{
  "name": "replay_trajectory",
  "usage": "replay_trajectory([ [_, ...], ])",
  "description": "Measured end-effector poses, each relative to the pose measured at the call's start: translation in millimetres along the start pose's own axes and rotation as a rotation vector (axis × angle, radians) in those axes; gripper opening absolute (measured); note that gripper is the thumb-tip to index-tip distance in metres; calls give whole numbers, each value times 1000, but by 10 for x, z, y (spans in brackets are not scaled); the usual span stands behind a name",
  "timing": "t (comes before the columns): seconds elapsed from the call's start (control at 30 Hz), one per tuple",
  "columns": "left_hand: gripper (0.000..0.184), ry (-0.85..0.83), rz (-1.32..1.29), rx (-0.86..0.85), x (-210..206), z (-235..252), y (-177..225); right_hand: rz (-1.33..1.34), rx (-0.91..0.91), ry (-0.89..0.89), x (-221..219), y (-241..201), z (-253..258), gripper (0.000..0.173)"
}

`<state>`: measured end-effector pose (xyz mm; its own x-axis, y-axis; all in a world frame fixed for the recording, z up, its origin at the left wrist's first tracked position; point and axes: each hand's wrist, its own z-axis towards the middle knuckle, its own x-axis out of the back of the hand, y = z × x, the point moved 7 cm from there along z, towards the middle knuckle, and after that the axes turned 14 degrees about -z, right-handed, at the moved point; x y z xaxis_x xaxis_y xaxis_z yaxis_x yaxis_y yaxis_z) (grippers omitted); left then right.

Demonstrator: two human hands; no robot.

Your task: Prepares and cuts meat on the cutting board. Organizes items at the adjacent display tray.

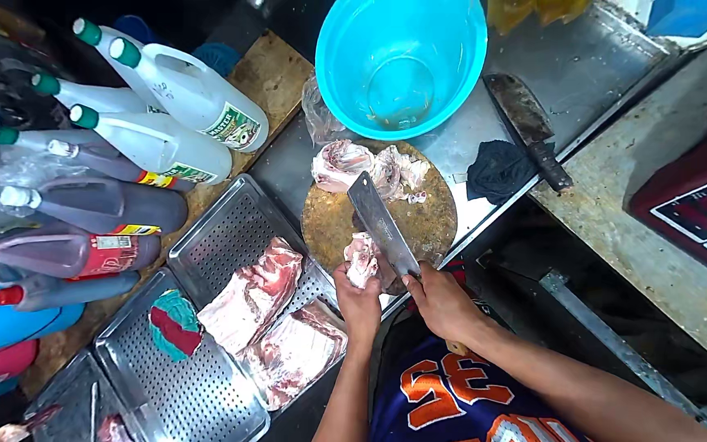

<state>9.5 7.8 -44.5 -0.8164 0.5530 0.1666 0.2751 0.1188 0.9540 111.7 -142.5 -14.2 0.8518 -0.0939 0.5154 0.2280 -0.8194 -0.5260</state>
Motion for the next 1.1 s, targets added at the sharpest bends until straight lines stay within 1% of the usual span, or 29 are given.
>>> replay_trajectory([
  [0.07, 52, -11, 2, -16, -9, -14, -8, 36, -11, -32, -32, -1, -9, 39],
  [0.23, 53, -38, 17, -35, -34, -100, -13, 242, -76, -124, -69, 53, -30, 40],
  [0.4, 55, -84, 21, -47, -59, -150, -35, 349, -144, -199, 100, 32, -152, 39],
  [0.53, 55, -101, 21, -57, -50, -168, -50, 350, -172, -146, 161, 22, -183, 36],
  [0.7, 56, -138, -25, -58, 23, -98, -70, 431, -113, -54, -53, 148, -105, 32],
  [0.8, 57, -162, -37, -55, 53, -81, -98, 370, -80, 25, -135, 150, -71, 32],
  [0.9, 57, -174, -33, -58, 44, -85, -102, 287, -63, 75, -125, 103, -47, 31],
  [1.1, 57, -169, -29, -41, 21, -73, -68, 249, -35, 57, -202, 101, 19, 32],
])
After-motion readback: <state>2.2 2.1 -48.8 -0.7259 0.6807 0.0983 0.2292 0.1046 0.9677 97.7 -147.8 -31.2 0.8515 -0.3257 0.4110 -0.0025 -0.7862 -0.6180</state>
